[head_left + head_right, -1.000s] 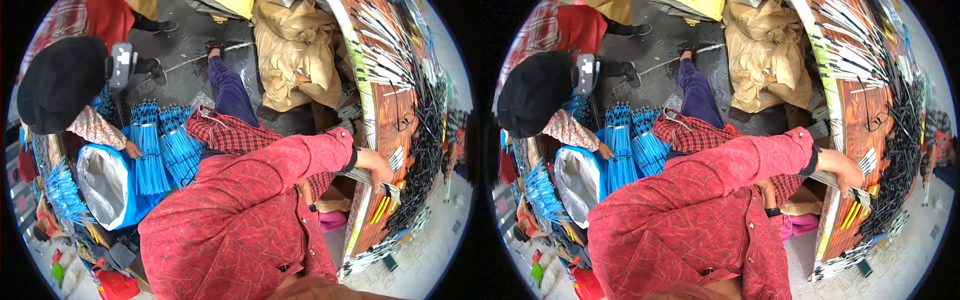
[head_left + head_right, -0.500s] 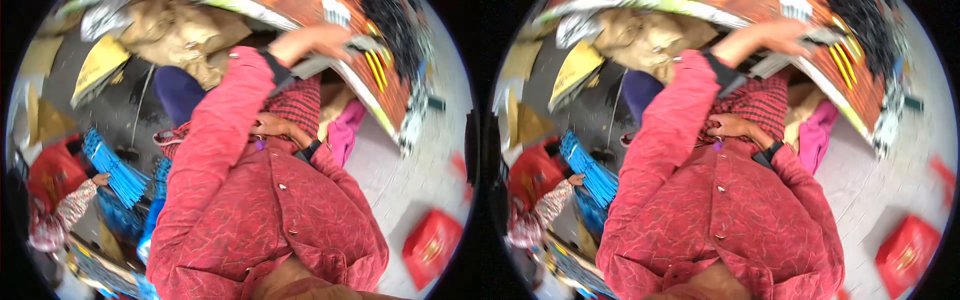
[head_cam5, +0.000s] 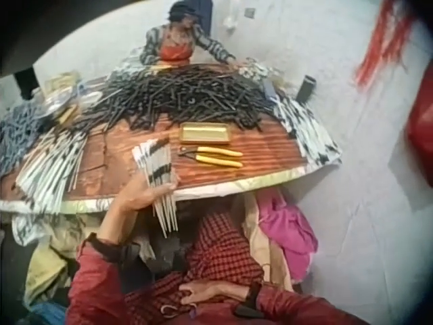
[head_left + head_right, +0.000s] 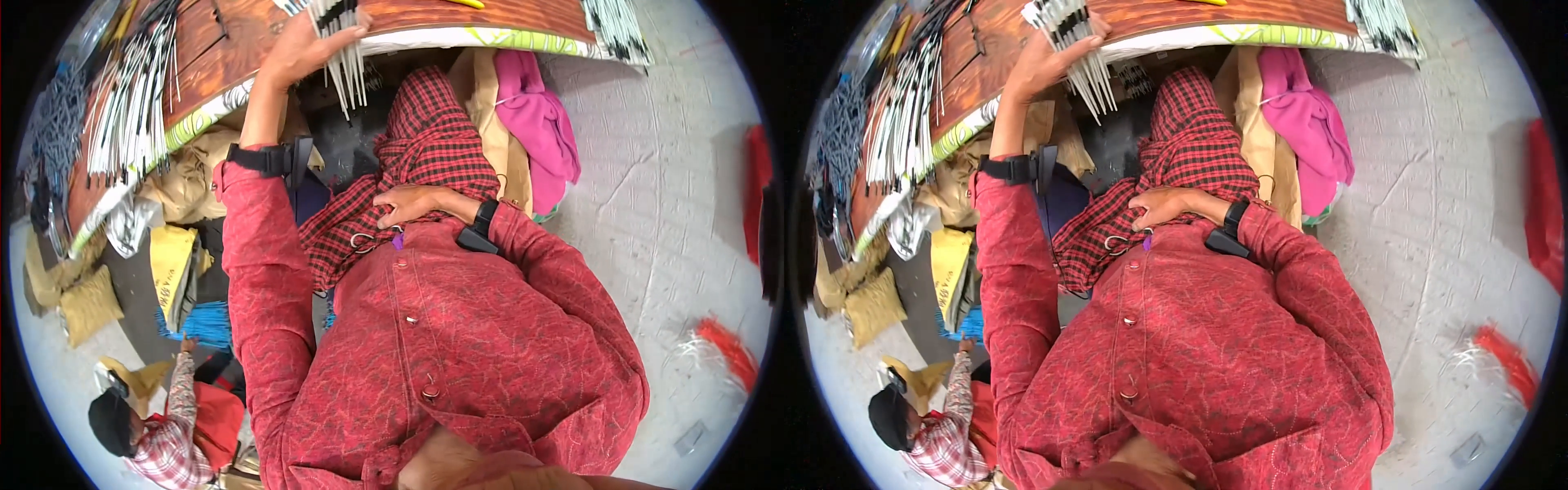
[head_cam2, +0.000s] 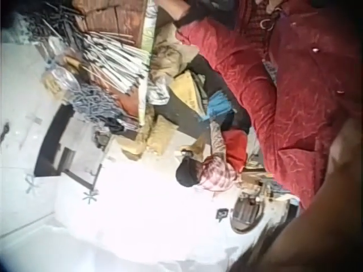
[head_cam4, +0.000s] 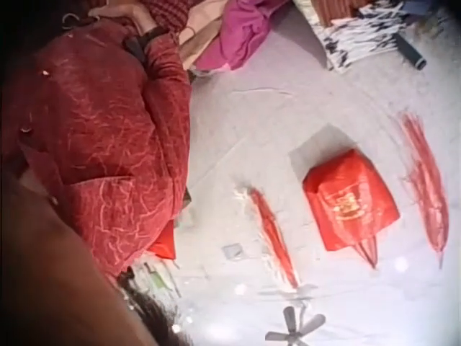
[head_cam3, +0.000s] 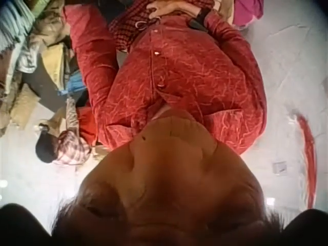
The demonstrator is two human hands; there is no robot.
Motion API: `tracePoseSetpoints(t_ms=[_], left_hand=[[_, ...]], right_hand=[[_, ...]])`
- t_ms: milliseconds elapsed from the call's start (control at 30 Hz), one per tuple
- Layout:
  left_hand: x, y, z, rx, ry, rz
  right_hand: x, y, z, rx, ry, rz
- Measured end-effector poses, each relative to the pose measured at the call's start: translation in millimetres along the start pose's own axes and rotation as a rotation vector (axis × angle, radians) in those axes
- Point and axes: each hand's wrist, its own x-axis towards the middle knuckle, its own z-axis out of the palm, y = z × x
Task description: The person gathers white rods into a bundle, slides a black plastic cap onto the ends, and trims the excess wire using yellow-handled shears before repeating the process.
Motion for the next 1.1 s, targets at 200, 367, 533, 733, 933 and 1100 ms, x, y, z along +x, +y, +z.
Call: tracePoseSetpoints(t_ms=[200,367,533,733,933,1100], left_hand=[[4.5,25.9,16.7,0.088,0.159,0.330],[2.8,27.3,17.2,0.104,0.150,0.311],[-1.2,21.7,15.2,0.123,0.215,0.265],[7.6,27.6,15.5,0.100,0.201,0.225],[3.1,41.0,19.5,0.008,0.214,0.149],[2.5,42.2,21.5,0.043,0.234,0.183]], right_hand=[[-19.5,27.2,16.3,0.111,0.175,0.046],[-24.6,33.3,21.0,0.146,0.226,0.035],[-14.7,34.0,13.1,0.133,0.181,-0.001],[-17.6,49.7,9.7,0.195,0.300,-0.086],[-22.4,60.4,-3.2,0.225,0.370,-0.142],[-34.2,72.6,-8.3,0.315,0.443,-0.166]])
